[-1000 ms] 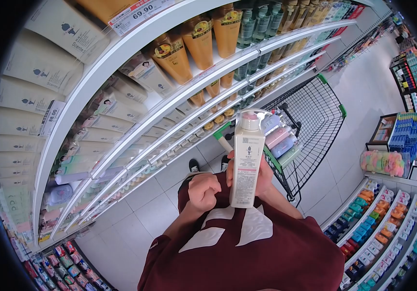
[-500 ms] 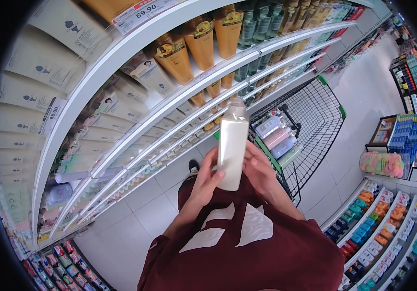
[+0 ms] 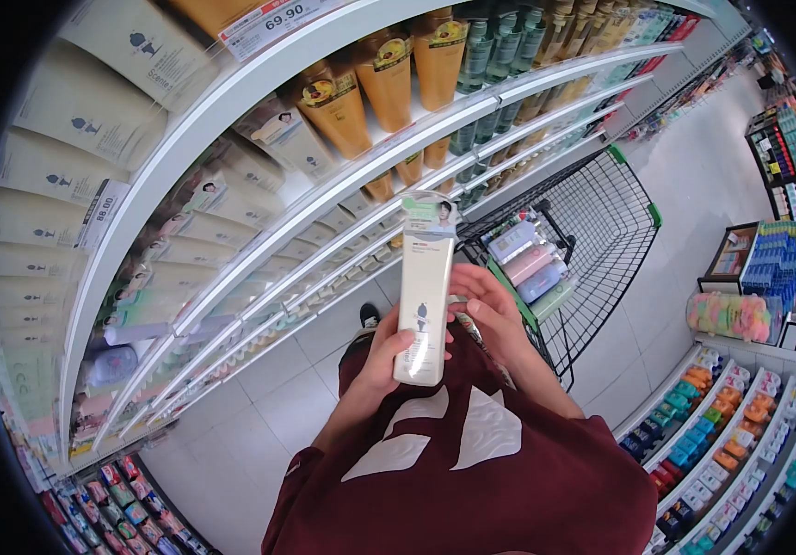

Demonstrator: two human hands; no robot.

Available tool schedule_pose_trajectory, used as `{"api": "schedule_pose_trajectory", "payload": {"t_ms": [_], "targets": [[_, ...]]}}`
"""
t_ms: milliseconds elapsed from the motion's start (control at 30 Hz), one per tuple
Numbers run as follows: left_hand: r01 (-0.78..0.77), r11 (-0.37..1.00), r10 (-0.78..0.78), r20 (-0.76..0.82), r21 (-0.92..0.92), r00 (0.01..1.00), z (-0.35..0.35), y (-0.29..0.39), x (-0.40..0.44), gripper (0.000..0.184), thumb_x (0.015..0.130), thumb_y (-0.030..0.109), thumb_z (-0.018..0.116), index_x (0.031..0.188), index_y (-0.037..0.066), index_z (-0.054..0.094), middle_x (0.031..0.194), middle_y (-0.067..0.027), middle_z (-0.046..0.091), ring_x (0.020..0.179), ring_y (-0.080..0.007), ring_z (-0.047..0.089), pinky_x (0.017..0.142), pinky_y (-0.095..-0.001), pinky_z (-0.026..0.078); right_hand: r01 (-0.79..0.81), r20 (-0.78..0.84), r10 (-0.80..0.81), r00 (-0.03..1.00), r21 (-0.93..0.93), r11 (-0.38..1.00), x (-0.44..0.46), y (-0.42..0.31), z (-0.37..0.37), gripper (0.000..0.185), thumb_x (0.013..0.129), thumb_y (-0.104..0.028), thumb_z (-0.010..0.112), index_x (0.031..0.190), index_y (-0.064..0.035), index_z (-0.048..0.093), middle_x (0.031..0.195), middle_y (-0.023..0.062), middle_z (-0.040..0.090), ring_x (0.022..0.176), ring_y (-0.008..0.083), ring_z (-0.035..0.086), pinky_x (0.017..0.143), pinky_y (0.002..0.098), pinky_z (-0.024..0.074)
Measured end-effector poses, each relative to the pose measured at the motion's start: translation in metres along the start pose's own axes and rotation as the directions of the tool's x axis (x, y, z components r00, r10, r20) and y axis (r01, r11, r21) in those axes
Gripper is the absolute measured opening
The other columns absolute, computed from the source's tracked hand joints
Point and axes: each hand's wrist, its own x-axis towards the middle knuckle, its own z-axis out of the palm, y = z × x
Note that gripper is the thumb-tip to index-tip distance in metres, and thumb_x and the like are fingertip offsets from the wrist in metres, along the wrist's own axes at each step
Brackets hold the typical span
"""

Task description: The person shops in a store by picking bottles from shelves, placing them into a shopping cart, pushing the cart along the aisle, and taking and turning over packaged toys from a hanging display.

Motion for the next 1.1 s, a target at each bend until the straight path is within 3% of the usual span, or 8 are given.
{"api": "schedule_pose_trajectory", "payload": {"t_ms": [300,500,567,733,833,900,967,1100], "targets": [[-0.019,0.859,-0.009,0.052,0.511,0.999,-0.005,-0.012,0.007,0.076,0.086,0.021,0.068,0.148,-0.001,0.031,0.135,-0.0134,0.050,0.127,-0.0210,0.046,0.108,-0.0357,0.036,-0.147,-0.085,0.139,0.987,-0.097,0.984,-0.018,0.015,-0.011,0.069,0.088,-0.026,0.075,0.142,-0.0011,0.040,0.132,0.0115,0.056,0.122,0.0209,0.054,0.105,0.0371,0.0417],[-0.007,0.649,-0.130,0.120,0.761,0.984,0.019,-0.002,0.039,0.083,0.086,0.034,0.070,0.149,-0.002,0.029,0.135,-0.0206,0.052,0.125,-0.0283,0.053,0.104,-0.0384,0.041,-0.214,-0.305,0.175,0.936,-0.099,0.972,-0.045,0.015,-0.030,0.061,0.091,-0.025,0.071,0.139,0.0010,0.043,0.130,0.0121,0.057,0.119,0.0209,0.056,0.102,0.0364,0.0452],[-0.048,0.384,-0.242,0.151,0.922,0.958,0.033,0.000,0.046,0.085,0.086,0.038,0.069,0.149,-0.003,0.028,0.129,-0.0257,0.056,0.122,-0.0362,0.057,0.102,-0.0406,0.044,-0.161,-0.312,0.169,0.935,0.052,0.986,-0.059,0.013,-0.041,0.064,0.091,-0.030,0.071,0.140,-0.0002,0.041,0.131,0.0118,0.055,0.119,0.0223,0.057,0.100,0.0391,0.0484],[-0.224,0.159,-0.239,0.257,0.962,0.936,0.059,-0.012,0.079,0.033,0.093,0.035,0.061,0.111,0.007,0.065,0.078,-0.0161,0.070,0.069,-0.0383,0.066,0.065,-0.0466,0.050,-0.068,-0.472,0.106,0.876,0.097,0.993,-0.095,0.012,-0.057,0.060,0.092,-0.034,0.068,0.136,-0.0009,0.044,0.125,0.0120,0.058,0.113,0.0231,0.061,0.092,0.0422,0.0541],[-0.387,0.082,-0.084,0.393,0.918,0.916,0.053,-0.045,0.117,0.033,0.093,0.034,0.060,0.110,0.006,0.066,0.078,-0.0156,0.070,0.070,-0.0373,0.067,0.064,-0.0460,0.050,-0.023,-0.594,0.069,0.801,0.085,0.996,-0.115,0.023,-0.065,0.060,0.091,-0.039,0.065,0.134,-0.0020,0.046,0.119,0.0113,0.061,0.106,0.0239,0.064,0.084,0.0440,0.0566],[-0.328,0.060,-0.147,0.333,0.943,0.931,0.036,-0.073,0.148,0.033,0.092,0.033,0.061,0.110,0.006,0.066,0.088,-0.0135,0.070,0.085,-0.0331,0.068,0.077,-0.0446,0.050,-0.045,-0.720,0.093,0.688,0.086,0.995,-0.126,0.029,-0.073,0.059,0.090,-0.040,0.065,0.133,-0.0032,0.047,0.119,0.0109,0.061,0.103,0.0240,0.064,0.082,0.0437,0.0562],[-0.475,-0.267,-0.003,0.492,0.838,0.870,-0.005,-0.118,0.175,0.034,0.091,0.033,0.062,0.108,0.004,0.067,0.102,-0.0117,0.067,0.106,-0.0294,0.061,0.095,-0.0460,0.043,-0.047,-0.757,0.101,0.646,0.092,0.995,-0.136,0.035,-0.083,0.062,0.089,-0.043,0.064,0.134,-0.0040,0.047,0.120,0.0118,0.060,0.106,0.0260,0.062,0.086,0.0474,0.0537],[-0.440,-0.372,-0.194,0.396,0.817,0.898,-0.058,-0.158,0.180,0.036,0.089,0.034,0.064,0.106,0.003,0.066,0.109,-0.0109,0.062,0.116,-0.0274,0.053,0.106,-0.0487,0.033,-0.019,-0.841,0.173,0.513,0.191,0.981,-0.149,0.044,-0.099,0.065,0.088,-0.045,0.064,0.135,-0.0038,0.046,0.127,0.0149,0.057,0.120,0.0308,0.054,0.099,0.0557,0.0434]]}}
